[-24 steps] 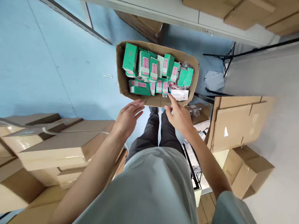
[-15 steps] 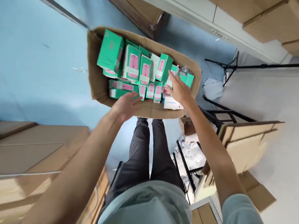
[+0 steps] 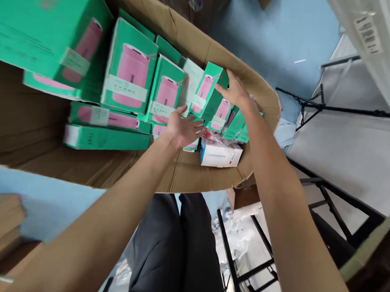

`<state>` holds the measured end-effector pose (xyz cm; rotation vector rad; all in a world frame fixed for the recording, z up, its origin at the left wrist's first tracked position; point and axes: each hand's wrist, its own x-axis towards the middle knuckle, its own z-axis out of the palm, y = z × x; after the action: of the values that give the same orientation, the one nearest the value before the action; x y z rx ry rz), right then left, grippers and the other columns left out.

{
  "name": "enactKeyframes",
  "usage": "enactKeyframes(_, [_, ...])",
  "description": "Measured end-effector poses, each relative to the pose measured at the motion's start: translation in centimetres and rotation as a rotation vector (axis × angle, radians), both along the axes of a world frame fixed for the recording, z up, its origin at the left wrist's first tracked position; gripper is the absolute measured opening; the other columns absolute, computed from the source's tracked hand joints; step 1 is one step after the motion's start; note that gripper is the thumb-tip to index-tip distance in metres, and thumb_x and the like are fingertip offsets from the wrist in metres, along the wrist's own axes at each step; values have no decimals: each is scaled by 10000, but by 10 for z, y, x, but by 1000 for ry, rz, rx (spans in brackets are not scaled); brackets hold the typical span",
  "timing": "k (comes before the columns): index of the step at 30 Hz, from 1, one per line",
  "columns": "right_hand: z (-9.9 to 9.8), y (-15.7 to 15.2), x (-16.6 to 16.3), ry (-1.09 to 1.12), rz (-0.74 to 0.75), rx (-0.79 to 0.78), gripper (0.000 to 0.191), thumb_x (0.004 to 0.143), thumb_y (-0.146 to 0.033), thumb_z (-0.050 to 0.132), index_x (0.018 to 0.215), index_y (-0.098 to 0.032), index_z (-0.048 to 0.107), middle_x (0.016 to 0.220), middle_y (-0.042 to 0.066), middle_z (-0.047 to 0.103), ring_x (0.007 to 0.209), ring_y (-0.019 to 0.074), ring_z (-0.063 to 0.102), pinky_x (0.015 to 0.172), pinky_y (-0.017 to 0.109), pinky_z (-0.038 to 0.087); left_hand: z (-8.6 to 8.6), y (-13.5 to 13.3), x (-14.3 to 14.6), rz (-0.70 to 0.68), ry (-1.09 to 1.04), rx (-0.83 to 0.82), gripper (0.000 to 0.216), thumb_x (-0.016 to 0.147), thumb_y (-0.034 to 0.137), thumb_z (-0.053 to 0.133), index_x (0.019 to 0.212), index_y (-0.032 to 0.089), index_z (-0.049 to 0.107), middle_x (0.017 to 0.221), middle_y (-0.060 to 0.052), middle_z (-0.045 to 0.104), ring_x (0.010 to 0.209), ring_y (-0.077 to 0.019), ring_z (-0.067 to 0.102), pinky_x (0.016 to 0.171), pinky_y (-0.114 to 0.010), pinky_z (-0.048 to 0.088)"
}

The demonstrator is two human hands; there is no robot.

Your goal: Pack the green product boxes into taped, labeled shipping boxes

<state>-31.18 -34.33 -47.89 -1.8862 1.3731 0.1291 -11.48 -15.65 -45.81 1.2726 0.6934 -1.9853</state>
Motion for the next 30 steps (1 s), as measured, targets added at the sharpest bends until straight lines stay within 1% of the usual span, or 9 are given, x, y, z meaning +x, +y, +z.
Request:
enactKeyframes(3, [-13, 7, 3, -58, -89, 7, 784, 1025, -785, 632, 1564, -225, 534, 1519, 125, 695, 1425, 281, 655, 1298, 538, 460, -16, -5, -9, 83, 46, -25, 785, 976, 656, 604, 1635, 244, 496, 1636, -201, 569, 1593, -368, 486, 1264, -568, 454])
enactKeyframes(5, [-5, 29, 10, -63, -140, -36, 771, 1041, -808, 577, 1557, -238, 522, 1484, 112, 711, 1409, 271, 665, 1288, 517, 468, -17, 1, -10, 128, 60, -20, 769, 970, 638, 631, 1621, 251, 497, 1591, -196, 599, 1540, -363, 545, 1224, -553, 501])
enactKeyframes(7, [19, 63, 21, -27, -197, -108, 725, 1052, -812, 549, 1536, -272, 529, 1468, 111, 713, 1402, 279, 667, 1260, 509, 491, -9, 17, -8, 143, 57, -15, 724, 965, 629, 648, 1568, 245, 535, 1485, -184, 660, 1414, -346, 651, 1154, -516, 568])
enactKeyframes(10, [76, 127, 42, 105, -326, -210, 657, 1066, -773, 556, 1469, -254, 560, 1422, 153, 723, 1341, 319, 700, 1149, 503, 566, 24, 51, -2, 60, -10, 1, 562, 978, 622, 648, 1392, 242, 646, 1270, -137, 743, 1154, -286, 764, 1033, -441, 641])
enactKeyframes(14, [174, 208, 67, 307, -497, -186, 525, 1055, -641, 655, 1328, -194, 619, 1247, 172, 784, 1192, 337, 762, 991, 414, 606, 100, 105, 8, -75, -230, 71, 445, 999, 621, 653, 1243, 252, 707, 1220, -140, 787, 1120, -297, 772, 945, -442, 668])
enactKeyframes(17, [249, 258, 78, 331, -585, -129, 415, 1066, -545, 647, 1301, -203, 631, 1216, 154, 804, 1138, 305, 783, 909, 338, 595, 171, 145, 21, -107, -386, 83, 380, 1014, 584, 674, 1148, 233, 728, 1212, -153, 798, 1168, -318, 771, 921, -446, 669])
enactKeyframes(21, [350, 313, 83, 305, -727, -100, 413, 1070, -521, 644, 1337, -207, 624, 1199, 140, 824, 1055, 289, 806, 833, 298, 574, 267, 186, 45, -247, -441, -38, 350, 962, 553, 777, 975, 209, 715, 1047, -141, 803, 1012, -284, 801, 869, -416, 680])
enactKeyframes(26, [478, 366, 86, 370, -695, -119, 447, 1112, -565, 583, 1366, -200, 629, 1144, 138, 831, 1031, 286, 808, 801, 275, 522, 378, 202, 71, -366, -593, -267, 431, 919, 619, 789, 859, 224, 627, 876, -82, 758, 892, -252, 770, 768, -358, 647])
enactKeyframes(30, [564, 408, 76, 470, -716, -142, 440, 1146, -566, 537, 1315, -174, 644, 1186, 165, 815, 999, 280, 808, 758, 273, 486, 445, 202, 77, -487, -639, -524, 527, 867, 705, 812, 920, 239, 572, 872, -42, 725, 889, -227, 733, 759, -326, 604])
